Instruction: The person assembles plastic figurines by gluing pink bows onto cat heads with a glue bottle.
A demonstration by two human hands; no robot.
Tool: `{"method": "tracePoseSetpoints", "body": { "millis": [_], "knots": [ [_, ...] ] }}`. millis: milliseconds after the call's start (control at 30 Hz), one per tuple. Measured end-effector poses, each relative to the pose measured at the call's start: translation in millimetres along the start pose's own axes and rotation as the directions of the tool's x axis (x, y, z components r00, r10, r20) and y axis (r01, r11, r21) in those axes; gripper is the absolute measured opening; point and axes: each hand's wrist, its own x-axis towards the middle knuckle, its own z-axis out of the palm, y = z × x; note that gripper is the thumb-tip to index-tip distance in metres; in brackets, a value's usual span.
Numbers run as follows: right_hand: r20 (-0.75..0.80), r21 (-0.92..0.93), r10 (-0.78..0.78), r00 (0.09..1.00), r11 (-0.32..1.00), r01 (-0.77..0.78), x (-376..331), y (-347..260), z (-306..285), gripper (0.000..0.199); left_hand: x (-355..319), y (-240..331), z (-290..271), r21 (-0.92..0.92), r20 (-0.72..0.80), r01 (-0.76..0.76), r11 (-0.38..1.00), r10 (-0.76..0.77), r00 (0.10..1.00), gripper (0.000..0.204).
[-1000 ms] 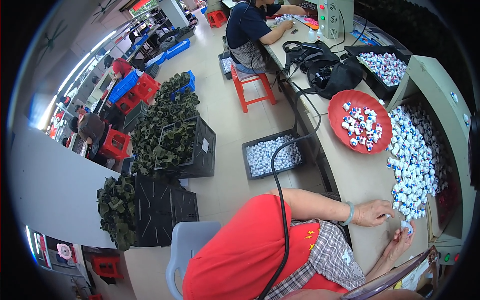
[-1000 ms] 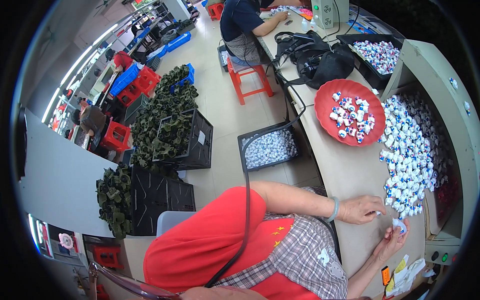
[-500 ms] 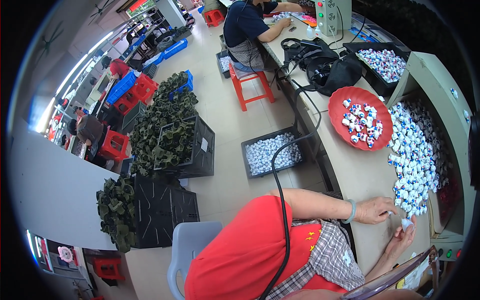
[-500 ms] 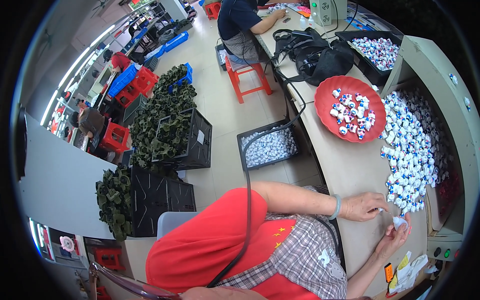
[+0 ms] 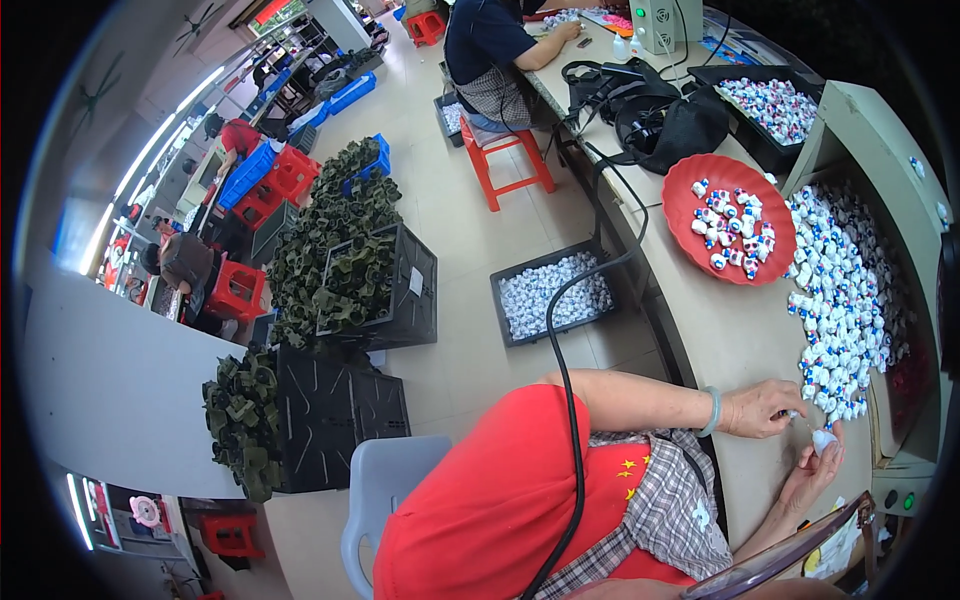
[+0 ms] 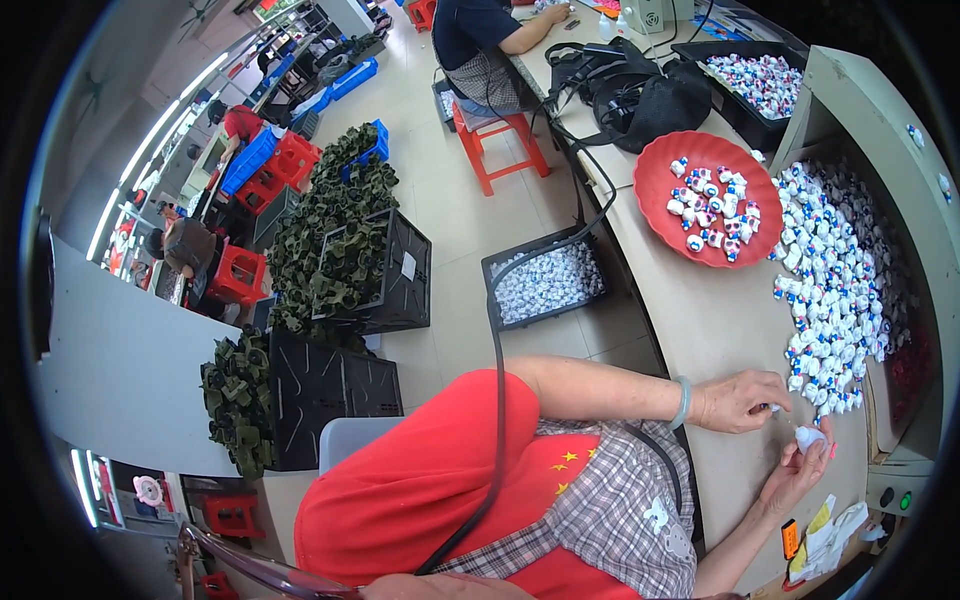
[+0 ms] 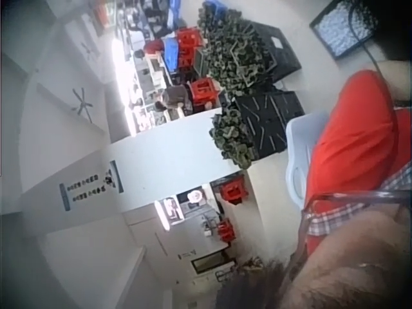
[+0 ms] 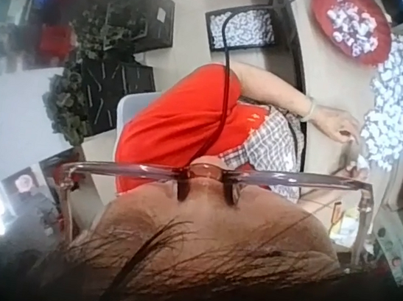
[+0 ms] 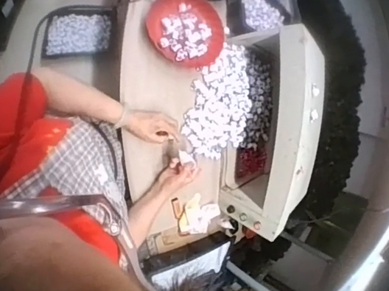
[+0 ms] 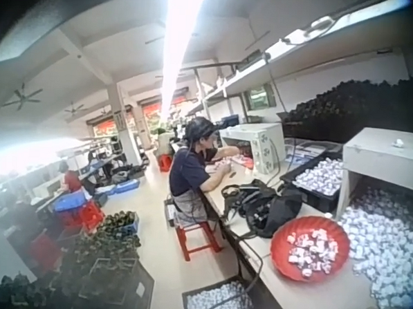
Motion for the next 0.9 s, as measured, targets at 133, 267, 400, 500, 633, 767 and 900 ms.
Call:
{"method": "tracePoseSetpoints", "body": {
  "millis": [133, 267, 400, 500, 633, 767, 900],
  "knots": [
    [-0.046, 0.015, 0.03, 0.998, 0.999, -0.029, 0.3, -0.8, 2.1, 0.041, 0.1, 2.5, -1.9, -0.044, 0.022, 0.058, 0.997, -0.057, 0.998, 0.028],
    [-0.138, -0.024, 0.07, 0.988, 0.997, -0.074, -4.7, -7.7, 9.2, 0.041, 0.1, -8.6, 6.2, -0.004, -0.029, 0.008, 1.0, -0.008, 1.0, 0.029],
    [-0.179, -0.039, 0.037, 0.983, 0.998, -0.044, -14.3, -10.4, 6.9, 0.04, 7.5, 5.7, 2.5, -0.212, 0.052, 0.28, 0.936, -0.275, 0.96, 0.029],
    [-0.236, -0.086, 0.021, 0.972, 0.995, -0.043, -6.3, -8.6, 33.0, 0.037, 9.6, -14.5, -3.4, -0.331, 0.167, 0.535, 0.777, -0.509, 0.844, 0.026],
    [-0.203, -0.033, 0.014, 0.979, 0.999, -0.021, -5.7, -11.7, 46.5, 0.032, 11.0, -16.5, -19.8, -0.653, 0.22, 0.558, 0.511, -0.577, 0.786, 0.025],
    [-0.228, -0.149, -0.123, 0.966, 0.985, 0.091, -14.5, -33.0, 44.9, 0.033, 16.6, -7.4, -19.4, -0.668, 0.295, 0.591, 0.452, -0.568, 0.769, 0.031],
    [-0.168, -0.226, -0.255, 0.952, 0.95, 0.215, -24.1, -39.4, 37.0, 0.035, 17.2, 1.9, -11.5, -0.686, 0.297, 0.587, 0.43, -0.571, 0.766, 0.034]
  ]
}}
